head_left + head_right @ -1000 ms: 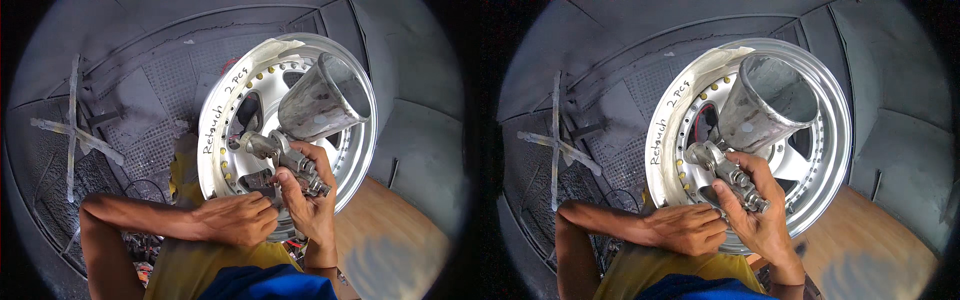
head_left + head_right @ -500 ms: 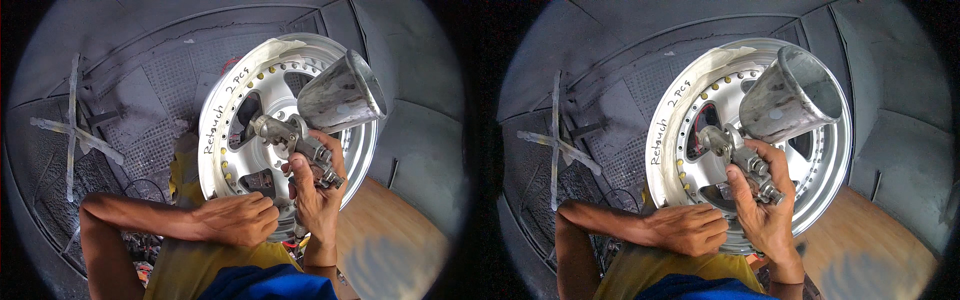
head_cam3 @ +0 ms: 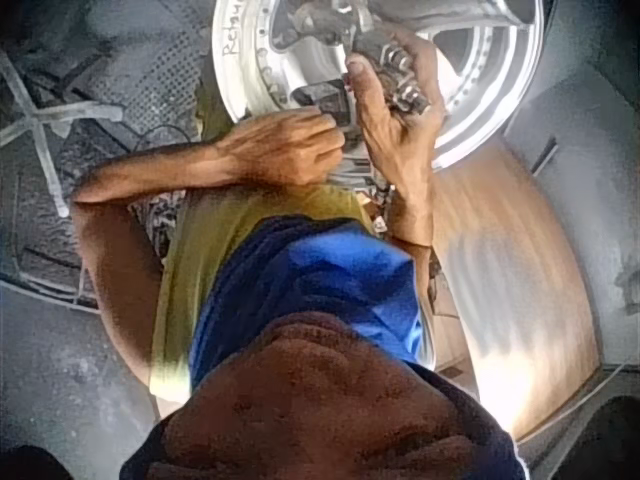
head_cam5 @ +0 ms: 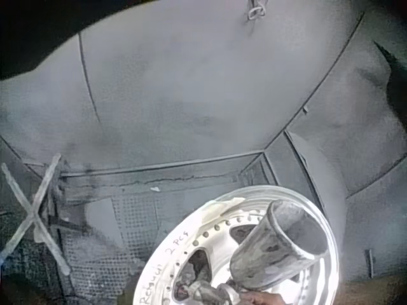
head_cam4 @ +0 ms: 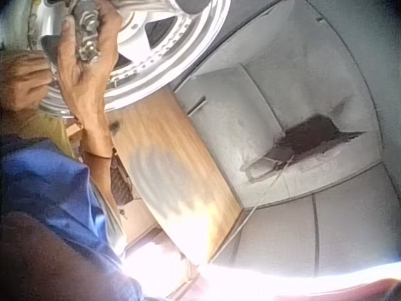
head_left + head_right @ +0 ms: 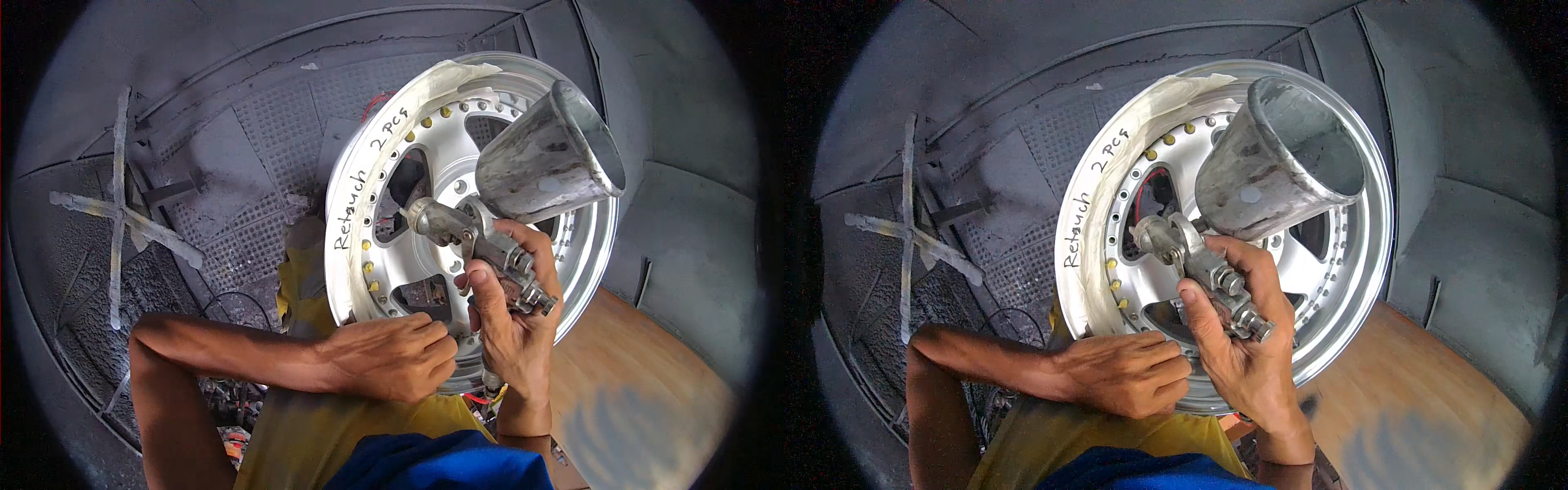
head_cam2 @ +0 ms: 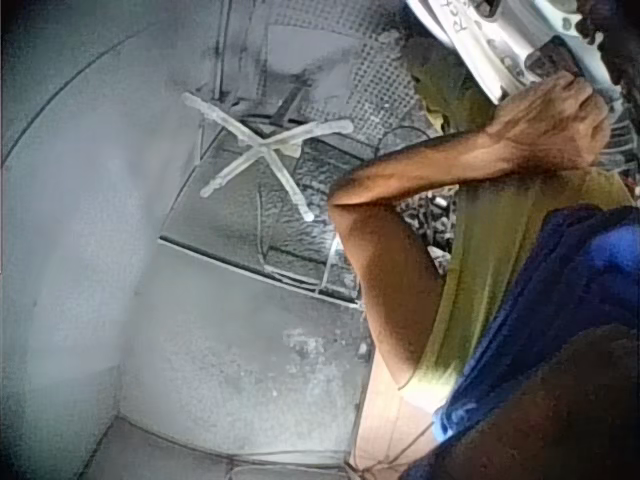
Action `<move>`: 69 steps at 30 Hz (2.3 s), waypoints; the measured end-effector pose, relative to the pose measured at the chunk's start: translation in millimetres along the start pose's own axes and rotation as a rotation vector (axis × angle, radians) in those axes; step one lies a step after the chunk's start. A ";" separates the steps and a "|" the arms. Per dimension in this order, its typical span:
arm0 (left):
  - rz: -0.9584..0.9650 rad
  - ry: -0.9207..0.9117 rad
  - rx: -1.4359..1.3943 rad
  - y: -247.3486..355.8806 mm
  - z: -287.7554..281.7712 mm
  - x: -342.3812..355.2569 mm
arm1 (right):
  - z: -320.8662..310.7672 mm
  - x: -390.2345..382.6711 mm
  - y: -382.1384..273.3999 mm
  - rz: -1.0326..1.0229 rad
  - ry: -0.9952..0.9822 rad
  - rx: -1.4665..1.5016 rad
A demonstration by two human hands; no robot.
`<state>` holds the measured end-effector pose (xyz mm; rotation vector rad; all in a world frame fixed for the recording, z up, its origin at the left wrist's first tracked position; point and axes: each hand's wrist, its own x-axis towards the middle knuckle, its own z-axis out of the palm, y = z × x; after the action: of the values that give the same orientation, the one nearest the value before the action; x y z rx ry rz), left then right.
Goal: Painting a car wheel using a spray gun.
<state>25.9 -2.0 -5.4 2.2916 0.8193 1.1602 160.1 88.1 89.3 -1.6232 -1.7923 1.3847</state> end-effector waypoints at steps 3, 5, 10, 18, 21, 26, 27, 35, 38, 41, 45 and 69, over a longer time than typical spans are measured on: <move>0.001 -0.007 0.002 0.0 0.5 -0.5 | 0.4 1.4 -1.7 0.011 -0.008 0.000; 0.004 -0.012 -0.003 -1.7 1.0 -0.7 | 2.5 4.5 -1.1 0.023 0.004 0.000; 0.016 -0.033 0.005 -6.6 -1.4 0.6 | 2.0 11.8 10.5 -0.073 0.103 -0.039; -0.002 -0.022 0.000 -2.3 1.1 -0.2 | -3.1 5.0 5.4 -0.085 0.126 -0.029; 0.007 -0.032 0.033 -7.1 2.9 -0.3 | -5.1 1.1 6.4 -0.138 0.135 -0.004; -0.033 0.028 0.021 -7.7 4.2 1.2 | -9.2 -25.2 1.6 -0.107 0.149 0.105; -0.058 0.051 -0.093 -0.1 7.1 2.6 | -11.2 -34.4 -1.0 -0.041 0.134 0.170; -0.263 0.193 -0.819 62.0 63.7 11.6 | -34.2 -100.6 44.9 -0.383 0.139 0.128; -0.401 0.178 -0.883 75.3 84.4 3.2 | -38.1 -112.0 54.2 -0.461 0.130 0.119; -0.550 0.206 -1.014 92.0 99.1 -1.6 | -39.5 -128.8 63.4 -0.473 0.087 0.150; -0.518 0.290 -0.926 104.0 136.7 -12.5 | -41.8 -147.1 81.2 -0.442 0.014 0.235; -0.192 0.574 -0.589 135.2 149.9 -2.7 | -63.2 -169.0 70.0 -0.547 -0.284 0.258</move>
<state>189.9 -119.7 -6.2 1.3906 0.7328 1.7189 295.8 -47.0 117.8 -0.7526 -1.9134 1.5391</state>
